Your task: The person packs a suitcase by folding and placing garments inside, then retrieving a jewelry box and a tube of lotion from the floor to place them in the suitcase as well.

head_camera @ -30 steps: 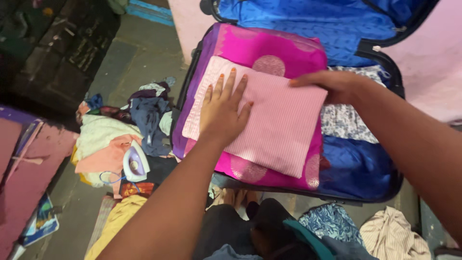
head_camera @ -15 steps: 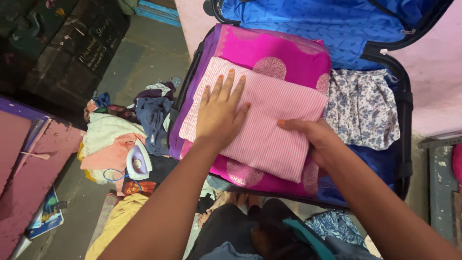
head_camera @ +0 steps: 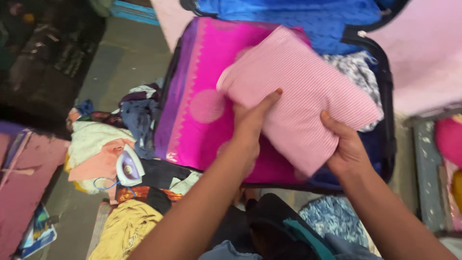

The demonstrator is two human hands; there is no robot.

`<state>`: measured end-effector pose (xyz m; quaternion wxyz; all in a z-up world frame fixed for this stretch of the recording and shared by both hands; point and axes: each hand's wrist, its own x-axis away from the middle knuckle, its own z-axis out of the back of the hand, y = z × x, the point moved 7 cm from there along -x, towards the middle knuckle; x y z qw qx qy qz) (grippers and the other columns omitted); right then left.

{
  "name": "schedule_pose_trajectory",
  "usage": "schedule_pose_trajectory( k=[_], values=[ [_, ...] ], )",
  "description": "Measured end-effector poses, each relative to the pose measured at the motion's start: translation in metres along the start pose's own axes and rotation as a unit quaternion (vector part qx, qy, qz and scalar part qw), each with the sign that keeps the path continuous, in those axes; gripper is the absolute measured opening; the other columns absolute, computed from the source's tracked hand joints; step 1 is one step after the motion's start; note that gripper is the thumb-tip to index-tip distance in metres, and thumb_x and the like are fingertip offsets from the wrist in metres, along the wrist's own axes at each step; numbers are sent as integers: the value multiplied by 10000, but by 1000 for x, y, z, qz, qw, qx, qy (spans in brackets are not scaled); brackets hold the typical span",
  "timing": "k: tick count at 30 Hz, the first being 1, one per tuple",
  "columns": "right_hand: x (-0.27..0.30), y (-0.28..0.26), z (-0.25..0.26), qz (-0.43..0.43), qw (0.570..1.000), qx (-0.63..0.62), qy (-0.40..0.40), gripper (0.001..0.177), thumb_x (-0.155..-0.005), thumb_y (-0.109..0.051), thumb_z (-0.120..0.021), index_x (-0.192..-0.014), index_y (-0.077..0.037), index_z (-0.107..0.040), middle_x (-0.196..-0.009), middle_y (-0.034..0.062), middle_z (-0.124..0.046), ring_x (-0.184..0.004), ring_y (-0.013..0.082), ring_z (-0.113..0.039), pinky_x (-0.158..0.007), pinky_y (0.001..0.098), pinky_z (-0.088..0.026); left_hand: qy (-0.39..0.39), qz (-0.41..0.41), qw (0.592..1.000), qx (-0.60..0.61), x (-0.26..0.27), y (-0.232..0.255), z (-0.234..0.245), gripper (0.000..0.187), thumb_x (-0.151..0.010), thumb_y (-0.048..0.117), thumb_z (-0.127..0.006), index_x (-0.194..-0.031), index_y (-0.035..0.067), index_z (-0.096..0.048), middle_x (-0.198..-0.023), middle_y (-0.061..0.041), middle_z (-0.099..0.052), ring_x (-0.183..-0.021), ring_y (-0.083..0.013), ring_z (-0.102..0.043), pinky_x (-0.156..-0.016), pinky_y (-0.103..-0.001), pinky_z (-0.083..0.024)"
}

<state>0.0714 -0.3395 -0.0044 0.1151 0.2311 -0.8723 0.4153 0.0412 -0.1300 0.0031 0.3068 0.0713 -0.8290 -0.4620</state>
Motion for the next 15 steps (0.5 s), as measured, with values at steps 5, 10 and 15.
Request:
schedule_pose_trajectory(
  k=[5, 10, 15],
  values=[
    [6, -37, 36, 83, 995, -42, 27, 555, -892, -103, -737, -1412, -53, -549, -1382, 103, -642, -1307, 272, -613, -1163, 484, -458, -205, -47, 977, 37, -54, -14, -95, 702, -674, 98, -865, -1298, -8, -564, -1130, -175, -737, -994, -307, -737, -854, -428, -612],
    [-34, -44, 77, 85, 988, -123, 48, 548, -877, -131, -745, -1393, -96, -564, -1366, 82, -652, -1310, 280, -598, -1173, 500, -435, -256, -39, 964, -61, -134, -59, -170, 631, -698, 125, -866, -1251, -91, -653, -1094, -224, -775, -933, -349, -774, -819, -452, -632],
    [-74, 7, 118, 8, 972, -214, 93, 519, -862, -95, -730, -1362, -94, -591, -1342, 90, -673, -1285, 260, -610, -1172, 472, -432, -46, -81, 880, -465, -199, -95, -157, 835, -683, 297, -923, -1321, 14, -464, -1274, -235, -643, -1171, -366, -645, -966, -414, -527]
  ],
)
